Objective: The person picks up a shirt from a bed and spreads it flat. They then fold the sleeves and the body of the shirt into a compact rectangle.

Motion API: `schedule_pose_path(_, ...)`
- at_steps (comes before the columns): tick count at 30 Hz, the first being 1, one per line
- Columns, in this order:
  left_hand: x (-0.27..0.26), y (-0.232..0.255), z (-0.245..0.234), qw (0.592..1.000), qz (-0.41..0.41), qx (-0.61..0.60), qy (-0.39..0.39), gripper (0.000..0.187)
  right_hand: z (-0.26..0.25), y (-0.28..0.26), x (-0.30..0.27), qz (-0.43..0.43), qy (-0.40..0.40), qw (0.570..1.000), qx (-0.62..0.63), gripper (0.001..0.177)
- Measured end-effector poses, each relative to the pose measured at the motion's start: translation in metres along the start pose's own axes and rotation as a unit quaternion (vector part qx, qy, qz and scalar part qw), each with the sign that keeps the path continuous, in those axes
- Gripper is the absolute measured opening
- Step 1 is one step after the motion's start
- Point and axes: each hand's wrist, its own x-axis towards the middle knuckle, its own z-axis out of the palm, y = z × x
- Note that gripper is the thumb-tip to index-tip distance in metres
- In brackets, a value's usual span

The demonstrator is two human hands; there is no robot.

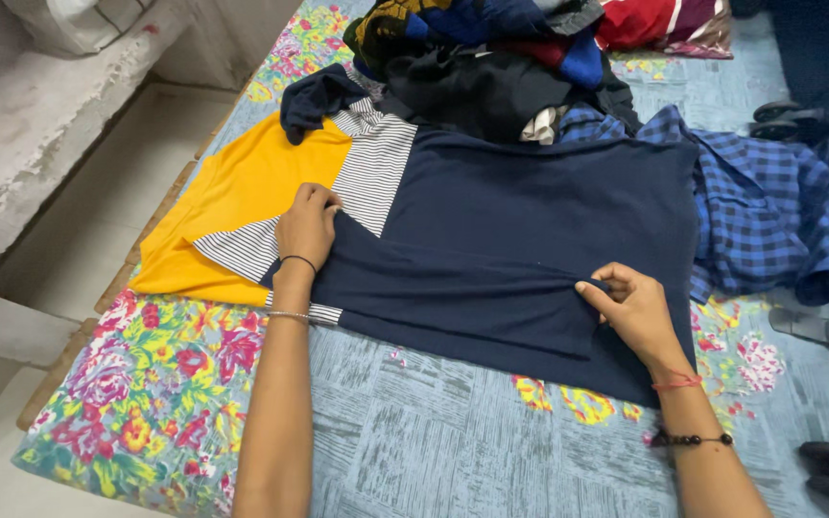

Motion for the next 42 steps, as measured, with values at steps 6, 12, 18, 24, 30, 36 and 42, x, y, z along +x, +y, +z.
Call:
schedule_pose_path(6,-0.002,-0.004,-0.010,1.000,-0.003,-0.014,0.014,0.008,0.003,-0.001,-0.008,-0.059,0.033,0.998,-0.007,0.014)
schedule_pose_path(12,0.001,-0.011,-0.008,0.988,-0.006,-0.069,0.136,0.005,0.001,0.002,-0.010,-0.050,0.090,0.994,-0.039,0.009)
schedule_pose_path(18,0.003,0.001,-0.015,0.990,-0.060,-0.058,0.110,0.018,0.004,-0.017,-0.014,-0.033,0.084,0.990,-0.111,0.020)
schedule_pose_path(24,-0.005,0.039,-0.059,0.991,0.057,-0.112,-0.047,0.020,-0.009,-0.049,-0.027,-0.040,0.022,0.964,-0.262,0.034)
schedule_pose_path(30,-0.012,0.106,-0.072,0.907,0.143,-0.157,-0.363,0.034,-0.015,-0.049,-0.031,-0.145,-0.158,0.935,-0.282,0.038)
schedule_pose_path(36,-0.032,0.137,-0.045,0.896,0.201,-0.037,-0.393,0.030,-0.023,-0.041,-0.030,-0.177,-0.161,0.929,-0.283,0.020)
schedule_pose_path(42,-0.039,0.145,-0.053,0.904,0.232,-0.047,-0.357,0.013,-0.046,-0.037,-0.032,-0.254,-0.094,0.937,-0.222,0.015)
